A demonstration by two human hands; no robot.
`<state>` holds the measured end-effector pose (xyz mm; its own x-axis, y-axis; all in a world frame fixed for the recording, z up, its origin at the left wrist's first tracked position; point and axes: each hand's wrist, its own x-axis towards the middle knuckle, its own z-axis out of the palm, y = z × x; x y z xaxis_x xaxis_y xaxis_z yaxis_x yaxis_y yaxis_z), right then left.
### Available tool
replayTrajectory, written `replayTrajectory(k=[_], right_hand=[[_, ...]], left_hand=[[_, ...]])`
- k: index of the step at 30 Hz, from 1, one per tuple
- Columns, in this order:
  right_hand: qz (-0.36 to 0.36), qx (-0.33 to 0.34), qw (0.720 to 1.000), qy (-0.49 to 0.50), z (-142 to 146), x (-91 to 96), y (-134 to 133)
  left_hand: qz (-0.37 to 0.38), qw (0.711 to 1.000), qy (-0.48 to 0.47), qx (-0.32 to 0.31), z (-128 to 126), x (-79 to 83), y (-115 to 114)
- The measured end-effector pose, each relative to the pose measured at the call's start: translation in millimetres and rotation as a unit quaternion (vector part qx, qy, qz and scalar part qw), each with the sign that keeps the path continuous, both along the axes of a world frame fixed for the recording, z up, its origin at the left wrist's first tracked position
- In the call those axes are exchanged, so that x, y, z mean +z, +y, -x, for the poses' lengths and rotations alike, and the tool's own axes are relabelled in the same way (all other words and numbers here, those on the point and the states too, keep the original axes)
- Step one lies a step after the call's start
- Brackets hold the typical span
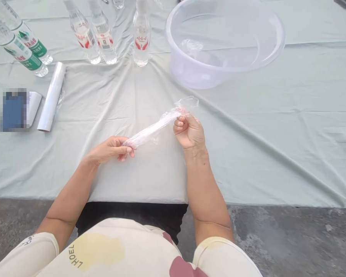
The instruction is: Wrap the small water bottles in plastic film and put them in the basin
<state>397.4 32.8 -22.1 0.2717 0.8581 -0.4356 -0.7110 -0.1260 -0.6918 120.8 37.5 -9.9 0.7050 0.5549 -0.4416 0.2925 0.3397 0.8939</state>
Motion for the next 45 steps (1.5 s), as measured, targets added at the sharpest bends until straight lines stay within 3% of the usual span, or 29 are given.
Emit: replayTrajectory(k=[3,7,10,12,14,16,20,24,27,30,34,37,39,42,43,45], right_hand=[[-0.019,-0.016,1.000,0.007,4.7,6.6,-2.7],[-0.025,-0.024,0.997,-0.070,19.5,5.6,-8.6],[0.014,0.089,0.988,-0.123,32.8,-2.4,-12.0],[-0.003,0.195,0.972,-0.129,41.0,-7.7,-13.6],[-0.034,0.238,0.960,-0.143,46.8,-11.7,-15.0],[-0.059,0.227,0.954,-0.186,50.2,-13.9,-16.6],[-0.089,0.237,0.927,-0.278,55.9,-12.4,-23.6],[-0.112,0.275,0.892,-0.339,61.2,-8.7,-30.8],[-0.116,0.261,0.901,-0.327,56.4,-8.1,-28.5],[-0.118,0.208,0.926,-0.293,44.0,-7.2,-21.6],[-0.088,0.155,0.946,-0.271,31.1,-4.6,-15.9],[-0.093,0.174,0.944,-0.264,33.7,-4.1,-17.0],[-0.111,0.194,0.936,-0.273,39.4,-5.3,-19.5],[-0.139,0.211,0.917,-0.309,46.8,-8.7,-23.5],[-0.151,0.221,0.908,-0.323,47.9,-9.9,-24.4],[-0.172,0.243,0.891,-0.343,47.8,-12.0,-24.9]], left_hand=[[-0.026,0.999,-0.024,-0.022,2.4,-1.9,1.8],[-0.026,0.994,-0.088,0.065,0.3,-9.8,0.5],[-0.002,0.994,-0.091,0.052,-4.0,-14.8,-2.8],[0.000,0.996,-0.085,0.017,-6.0,-14.3,-5.0],[-0.003,0.998,-0.068,-0.013,-6.8,-9.3,-6.4],[-0.027,0.998,-0.045,0.032,-8.3,-0.7,-7.2],[-0.098,0.972,0.003,0.214,-23.3,16.7,-8.7],[-0.106,0.967,0.032,0.228,-46.2,17.5,-5.9],[-0.075,0.962,0.012,0.262,-46.5,12.5,1.9],[-0.022,0.950,-0.012,0.312,-29.5,11.0,12.9],[-0.007,0.912,-0.029,0.410,-9.2,14.0,24.1],[-0.006,0.920,-0.034,0.391,-17.0,15.2,17.8],[-0.062,0.934,0.007,0.352,-33.6,15.0,7.1],[-0.266,0.890,0.089,0.359,-62.9,14.6,-8.5],[-0.303,0.883,0.100,0.345,-70.6,14.5,-11.3],[-0.310,0.897,0.093,0.301,-80.2,13.4,-11.7]])
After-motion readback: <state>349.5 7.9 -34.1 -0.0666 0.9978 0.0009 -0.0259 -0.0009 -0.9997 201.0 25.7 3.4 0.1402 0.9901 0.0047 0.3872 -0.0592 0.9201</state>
